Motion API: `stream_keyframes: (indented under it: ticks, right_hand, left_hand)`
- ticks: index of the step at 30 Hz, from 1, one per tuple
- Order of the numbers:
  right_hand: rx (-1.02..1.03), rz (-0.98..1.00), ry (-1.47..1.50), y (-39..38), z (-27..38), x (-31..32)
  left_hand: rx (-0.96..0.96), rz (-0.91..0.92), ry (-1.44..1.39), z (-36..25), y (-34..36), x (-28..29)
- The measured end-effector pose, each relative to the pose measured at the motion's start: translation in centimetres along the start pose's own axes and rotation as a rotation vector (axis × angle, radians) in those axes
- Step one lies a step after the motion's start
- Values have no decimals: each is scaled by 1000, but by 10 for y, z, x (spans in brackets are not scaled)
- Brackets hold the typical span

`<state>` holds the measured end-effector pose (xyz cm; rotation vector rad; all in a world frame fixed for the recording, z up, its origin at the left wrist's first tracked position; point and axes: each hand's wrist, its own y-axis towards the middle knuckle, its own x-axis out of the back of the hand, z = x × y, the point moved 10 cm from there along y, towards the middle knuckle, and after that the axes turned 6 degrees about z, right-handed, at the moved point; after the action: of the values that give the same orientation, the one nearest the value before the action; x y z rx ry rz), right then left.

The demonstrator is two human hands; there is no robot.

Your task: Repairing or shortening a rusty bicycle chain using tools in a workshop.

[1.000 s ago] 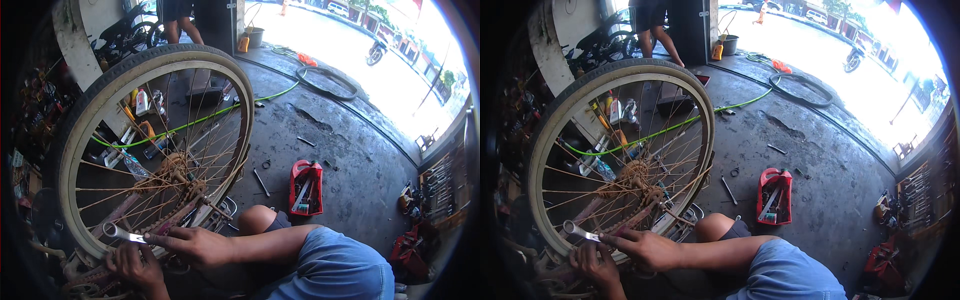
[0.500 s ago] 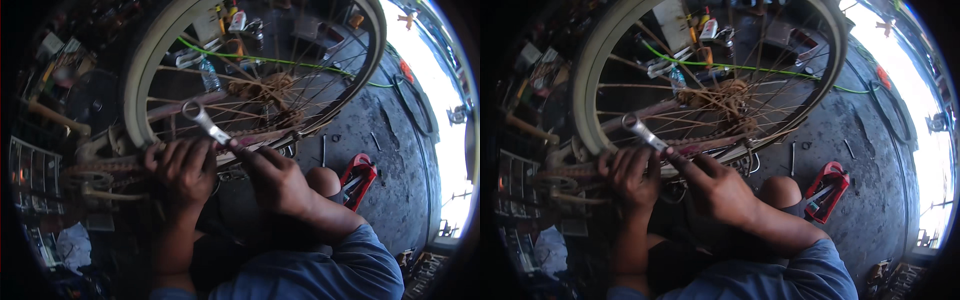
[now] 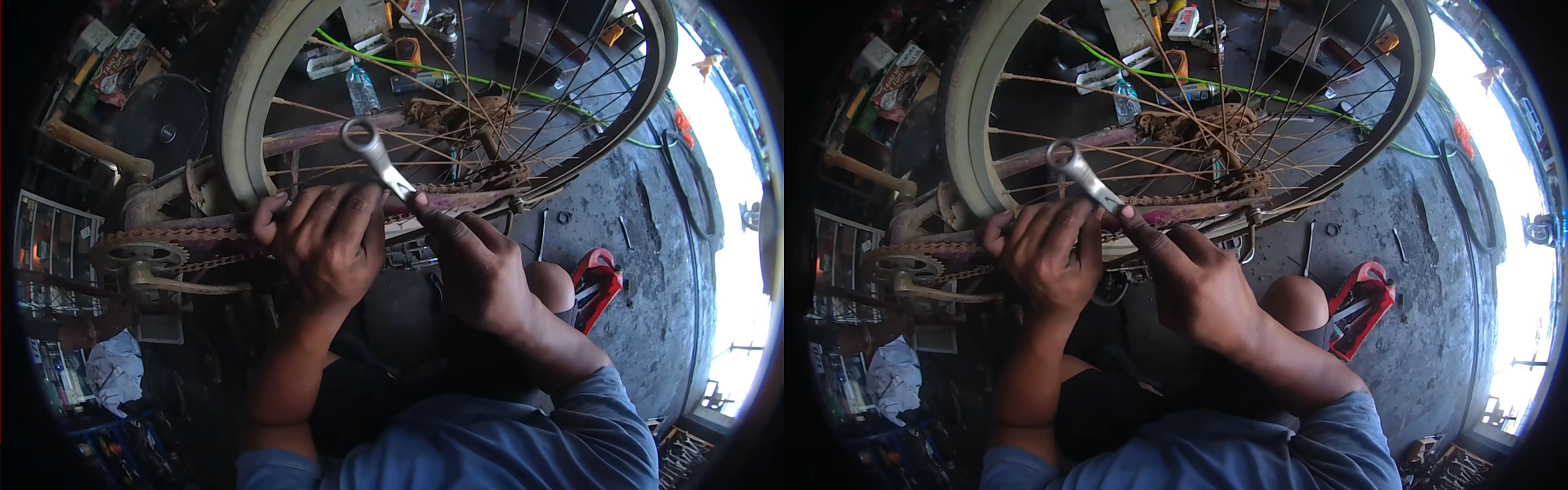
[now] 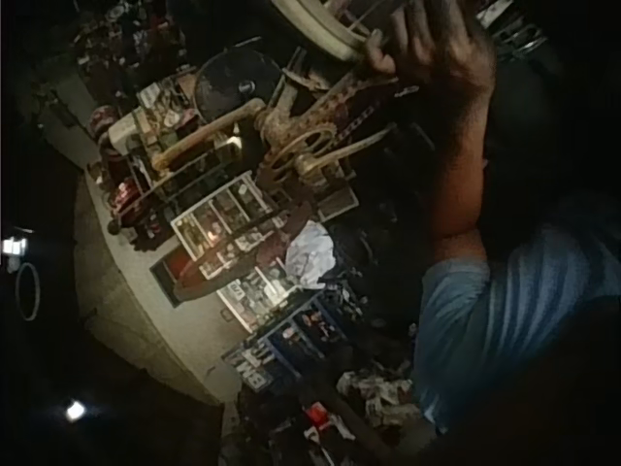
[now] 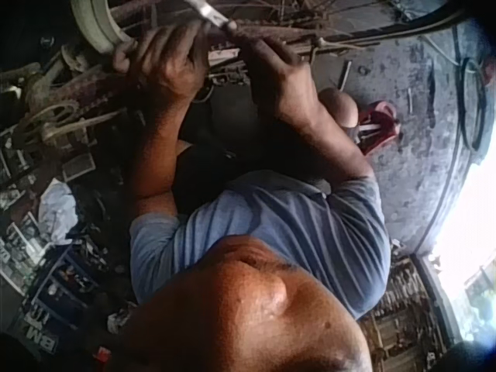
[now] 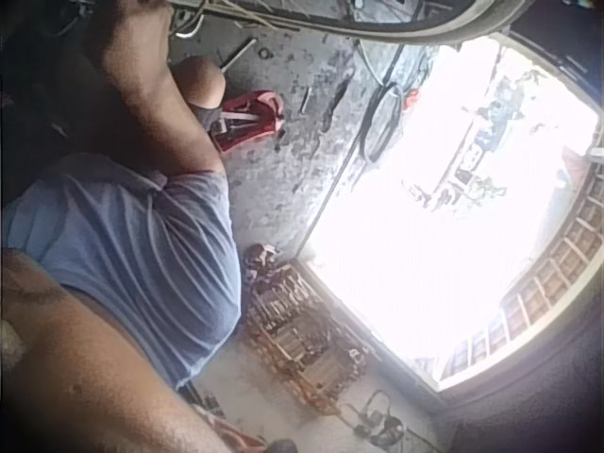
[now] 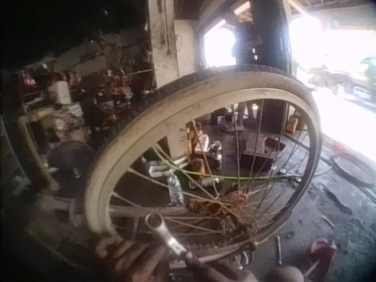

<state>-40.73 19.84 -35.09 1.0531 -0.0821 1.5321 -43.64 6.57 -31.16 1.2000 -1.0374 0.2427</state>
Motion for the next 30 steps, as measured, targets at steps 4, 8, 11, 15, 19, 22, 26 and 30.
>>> stream_keyframes:
  ticks: [4,8,11,15,19,22,26,30]
  right_hand:
    - [-4,-3,9,-4,-4,4]
    - [25,-16,43,-5,-1,-1]
    - [143,-158,-20,-5,17,14]
    - [125,-199,11,-8,9,15]
    - [104,-197,56,-10,7,16]
    - [-14,-40,130,-8,-5,-5]
    - [151,-337,114,-18,9,28]
    - [82,-563,392,-31,-15,45]
  left_hand:
    - [-19,-42,-15,-3,2,-2]
    - [-23,-14,-19,0,-1,-4]
    - [-7,-15,-15,-2,0,-5]
    - [-22,-39,-22,0,-2,-4]
    - [-62,-51,13,-5,3,1]
    - [-51,-20,5,0,0,-2]
    - [-65,-6,-1,-2,4,-3]
    - [-27,15,-33,-1,9,-4]
